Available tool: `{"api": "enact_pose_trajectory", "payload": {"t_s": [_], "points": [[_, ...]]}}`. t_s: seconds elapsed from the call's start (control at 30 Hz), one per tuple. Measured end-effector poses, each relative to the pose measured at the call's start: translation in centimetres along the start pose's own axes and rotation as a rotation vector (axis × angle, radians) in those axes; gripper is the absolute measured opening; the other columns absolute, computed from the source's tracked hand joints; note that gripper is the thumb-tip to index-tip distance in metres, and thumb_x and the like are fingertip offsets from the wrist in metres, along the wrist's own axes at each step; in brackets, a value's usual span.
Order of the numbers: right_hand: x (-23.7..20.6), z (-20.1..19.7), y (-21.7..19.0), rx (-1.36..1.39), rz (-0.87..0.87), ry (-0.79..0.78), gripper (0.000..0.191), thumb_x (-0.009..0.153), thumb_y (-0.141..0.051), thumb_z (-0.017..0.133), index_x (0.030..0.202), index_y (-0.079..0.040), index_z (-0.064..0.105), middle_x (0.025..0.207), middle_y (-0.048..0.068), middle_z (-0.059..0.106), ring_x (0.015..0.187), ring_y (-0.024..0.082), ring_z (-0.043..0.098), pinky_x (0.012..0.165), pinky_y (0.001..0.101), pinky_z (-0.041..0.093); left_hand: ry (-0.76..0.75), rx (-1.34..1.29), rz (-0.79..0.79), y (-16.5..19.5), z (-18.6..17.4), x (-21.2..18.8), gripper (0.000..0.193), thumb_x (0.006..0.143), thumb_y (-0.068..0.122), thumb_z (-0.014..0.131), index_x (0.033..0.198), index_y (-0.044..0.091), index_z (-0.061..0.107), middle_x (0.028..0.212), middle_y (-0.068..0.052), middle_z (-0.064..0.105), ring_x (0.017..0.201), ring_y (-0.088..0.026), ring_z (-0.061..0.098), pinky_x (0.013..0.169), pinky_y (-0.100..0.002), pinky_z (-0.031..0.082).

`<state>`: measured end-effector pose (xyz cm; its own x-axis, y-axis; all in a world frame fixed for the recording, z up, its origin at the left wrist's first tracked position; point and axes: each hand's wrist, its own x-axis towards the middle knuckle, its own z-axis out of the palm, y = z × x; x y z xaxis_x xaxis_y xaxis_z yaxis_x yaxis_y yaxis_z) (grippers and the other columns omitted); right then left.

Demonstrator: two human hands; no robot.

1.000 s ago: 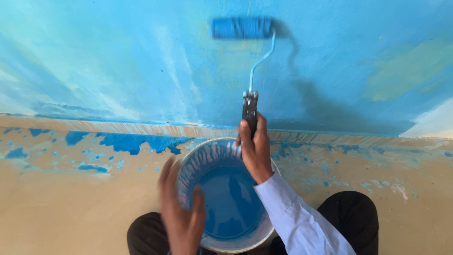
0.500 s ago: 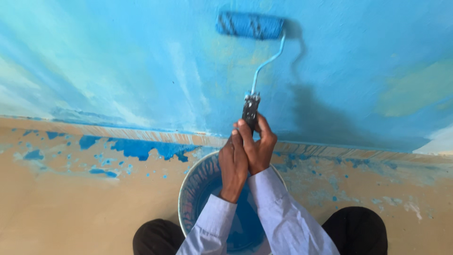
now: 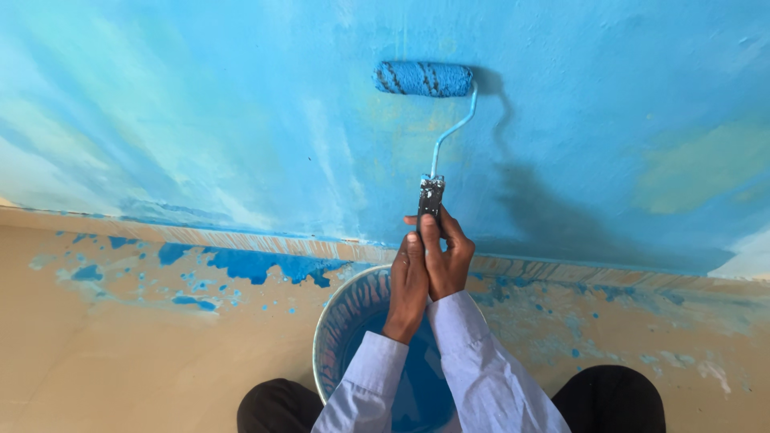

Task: The person paints a wall with blue paint using a roller. They repeatedly dip the roller into a bucket of paint and apply it to the lower section of the wall in vertical strokes.

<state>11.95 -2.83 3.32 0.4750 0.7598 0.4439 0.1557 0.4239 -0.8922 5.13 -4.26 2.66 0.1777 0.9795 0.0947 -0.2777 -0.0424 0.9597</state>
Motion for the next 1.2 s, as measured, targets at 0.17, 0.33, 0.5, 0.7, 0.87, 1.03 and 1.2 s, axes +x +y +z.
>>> {"api": "enact_pose_trajectory", "payload": {"t_s": [0.17, 0.33, 0.5, 0.7, 0.87, 1.03, 1.2], "points": [[0.2, -0.2, 0.8, 0.088, -0.016, -0.007, 0.065, 0.106, -0.056, 0.043, 0.132, -0.001, 0.067, 0.109, 0.011, 0.078, 0.096, 0.017, 0.074, 0.081, 0.0313, 0.060, 0.107, 0.172, 0.087, 2.7, 0.9, 1.2, 0.057, 0.107, 0.049, 0.032, 0.108, 0.004, 0.067, 0.075, -0.006, 0.061, 0.067, -0.013, 0.058, 0.056, -0.032, 0.047], [0.2, -0.6, 2.5, 0.070, -0.032, 0.024, 0.072, 0.109, -0.057, 0.033, 0.140, 0.002, 0.060, 0.124, 0.017, 0.069, 0.114, 0.023, 0.065, 0.096, 0.0370, 0.052, 0.155, 0.153, 0.267, 7.5, 3.1, 5.4, 0.058, 0.108, 0.052, 0.035, 0.086, 0.004, 0.059, 0.065, -0.004, 0.054, 0.057, -0.011, 0.050, 0.049, -0.032, 0.043], [0.3, -0.6, 2.9, 0.082, 0.003, 0.052, 0.074, 0.108, -0.058, 0.032, 0.142, 0.003, 0.056, 0.132, 0.019, 0.067, 0.122, 0.027, 0.064, 0.103, 0.0408, 0.052, 0.202, 0.184, 0.367, 8.5, 4.1, 6.8, 0.062, 0.111, 0.054, 0.034, 0.084, 0.004, 0.057, 0.066, -0.002, 0.053, 0.058, -0.011, 0.048, 0.050, -0.031, 0.040], [0.5, -0.7, 1.6, 0.207, 0.014, -0.056, 0.071, 0.103, -0.055, 0.043, 0.146, 0.000, 0.051, 0.132, 0.017, 0.067, 0.118, 0.025, 0.066, 0.099, 0.0401, 0.054, 0.169, 0.155, 0.124, 3.1, 1.8, 2.4, 0.059, 0.110, 0.052, 0.031, 0.097, 0.004, 0.062, 0.077, -0.004, 0.053, 0.067, -0.016, 0.050, 0.057, -0.032, 0.043], [0.9, 0.2, -0.6, 0.194, -0.043, -0.123, 0.059, 0.104, -0.043, 0.058, 0.144, 0.001, 0.055, 0.134, 0.015, 0.068, 0.123, 0.023, 0.065, 0.106, 0.0373, 0.052, 0.082, -0.004, 0.274, 3.7, 1.8, 2.5, 0.054, 0.108, 0.051, 0.033, 0.123, 0.008, 0.060, 0.102, 0.000, 0.064, 0.095, -0.011, 0.063, 0.079, -0.028, 0.053], [3.4, 0.2, -1.8, 0.110, -0.028, -0.110, 0.056, 0.105, -0.043, 0.055, 0.146, -0.005, 0.057, 0.128, 0.013, 0.069, 0.113, 0.022, 0.067, 0.096, 0.0365, 0.057, 0.048, -0.048, 0.203, 6.2, 2.5, 3.5, 0.053, 0.111, 0.049, 0.034, 0.106, 0.003, 0.060, 0.087, -0.004, 0.054, 0.080, -0.012, 0.050, 0.067, -0.029, 0.047], [1.8, -0.5, -1.4, 0.075, -0.010, -0.088, 0.053, 0.106, -0.043, 0.051, 0.144, -0.007, 0.056, 0.130, 0.011, 0.066, 0.118, 0.022, 0.066, 0.100, 0.0366, 0.056, 0.041, -0.145, 0.132, 5.4, 3.0, 2.4, 0.050, 0.108, 0.049, 0.035, 0.107, 0.006, 0.060, 0.090, -0.004, 0.056, 0.083, -0.011, 0.052, 0.070, -0.029, 0.048]]}}
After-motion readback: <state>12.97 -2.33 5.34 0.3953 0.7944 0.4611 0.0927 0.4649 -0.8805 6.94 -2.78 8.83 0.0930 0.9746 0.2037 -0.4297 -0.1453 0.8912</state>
